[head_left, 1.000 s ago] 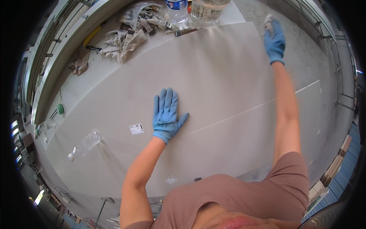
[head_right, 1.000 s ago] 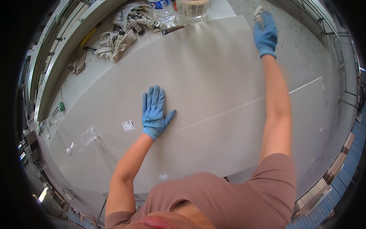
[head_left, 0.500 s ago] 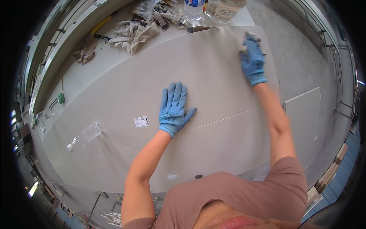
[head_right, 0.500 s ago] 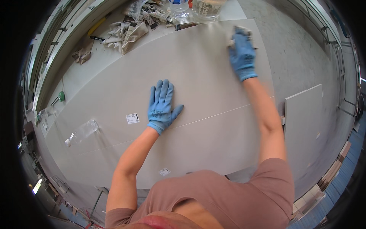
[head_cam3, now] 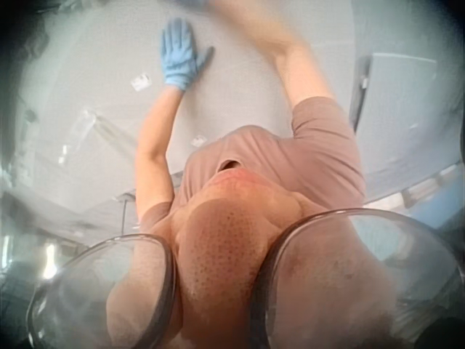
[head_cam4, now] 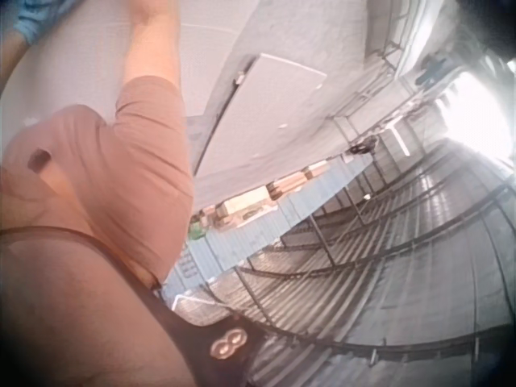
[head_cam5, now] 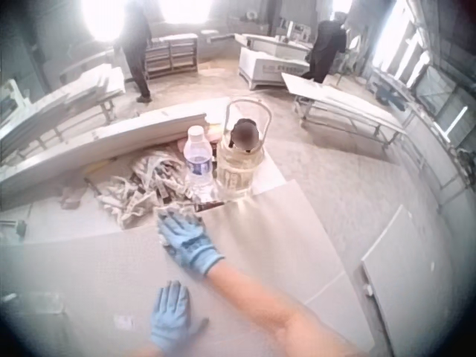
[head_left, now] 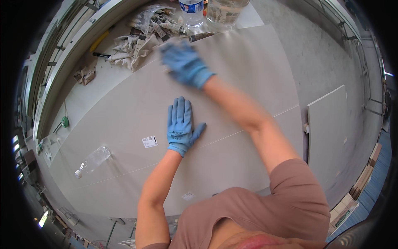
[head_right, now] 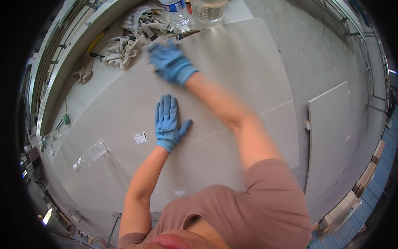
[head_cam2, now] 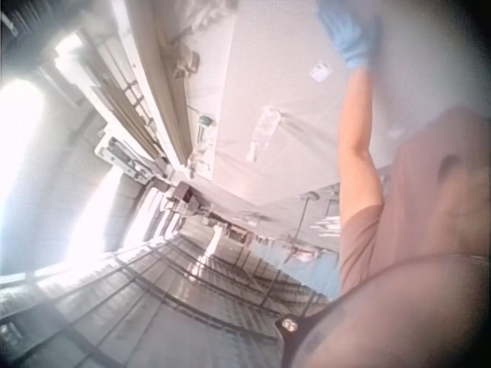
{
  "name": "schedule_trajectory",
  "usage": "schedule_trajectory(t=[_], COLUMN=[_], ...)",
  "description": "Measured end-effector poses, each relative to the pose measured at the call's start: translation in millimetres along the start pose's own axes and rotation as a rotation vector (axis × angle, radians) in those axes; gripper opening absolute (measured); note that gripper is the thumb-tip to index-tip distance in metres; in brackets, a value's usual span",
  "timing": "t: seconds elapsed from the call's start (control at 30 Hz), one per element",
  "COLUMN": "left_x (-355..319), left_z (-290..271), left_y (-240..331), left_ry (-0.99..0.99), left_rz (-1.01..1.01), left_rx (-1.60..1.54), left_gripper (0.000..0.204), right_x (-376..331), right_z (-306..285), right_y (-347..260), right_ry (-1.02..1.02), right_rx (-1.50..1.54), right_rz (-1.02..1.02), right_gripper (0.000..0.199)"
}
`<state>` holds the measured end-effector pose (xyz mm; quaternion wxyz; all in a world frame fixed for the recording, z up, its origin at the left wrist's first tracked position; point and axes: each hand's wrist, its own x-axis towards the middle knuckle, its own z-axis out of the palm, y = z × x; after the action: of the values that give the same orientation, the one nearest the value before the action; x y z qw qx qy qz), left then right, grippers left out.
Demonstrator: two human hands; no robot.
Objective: The person wipes large white panels with a cloth, aligns a narrow strip along the panel edge, and continues wiping the surface. The person handles the panels and strip by hand, moving them on the floor and repositioning them for access.
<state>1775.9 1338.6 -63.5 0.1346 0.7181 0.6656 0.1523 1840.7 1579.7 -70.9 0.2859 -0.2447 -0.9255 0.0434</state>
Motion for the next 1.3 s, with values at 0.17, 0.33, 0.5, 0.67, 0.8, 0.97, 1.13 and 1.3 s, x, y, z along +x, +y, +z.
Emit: schedule_trajectory(t=[0.17,0.33,0.5,0.67,0.8,0.97,1.13,1.3], left_x=[0.8,1.0,-0.2,-0.7,0.7,1.2,0.3,0.8], left_z=[-3.3,-5.8,-5.7,-6.2,-6.3,-5.7,-4.7,-1.8], left_y=[2.6,2.6,3.9,3.7,2.7,1.6,-1.2,-2.1], left_ry=[0.002,-0.014,-0.029,-0.022,-0.017,0.006,0.028,0.014], left_rz=[-0.009,-0.009,-0.027,-0.015,-0.022,-0.028,-0.015,-0.045], left_rx=[-0.006,0.01,-0.007,0.018,0.015,-0.033,-0.041,-0.06], left_gripper=[0.099,0.101,0.101,0.1,0.098,0.097,0.094,0.092], right_x=[-79.5,-86.8,-83.2,-79.4,-47.1,-9.3,-6.9,12.9], right_z=[-92.1,-92.7,-87.7,-75.8,-25.7,14.8,-2.5,36.2], right_y=[95.0,112.5,108.5,78.7,11.8,-38.9,-18.8,-63.5], right_ry=[-0.187,-0.067,-0.09,-0.117,-0.118,-0.126,-0.169,-0.209], right_rx=[-0.116,-0.146,-0.169,-0.122,0.03,0.149,-0.035,0.077], right_rz=[0.224,0.195,0.233,0.25,0.035,0.02,0.21,-0.089], right_gripper=[0.044,0.041,0.041,0.042,0.046,0.048,0.047,0.054])
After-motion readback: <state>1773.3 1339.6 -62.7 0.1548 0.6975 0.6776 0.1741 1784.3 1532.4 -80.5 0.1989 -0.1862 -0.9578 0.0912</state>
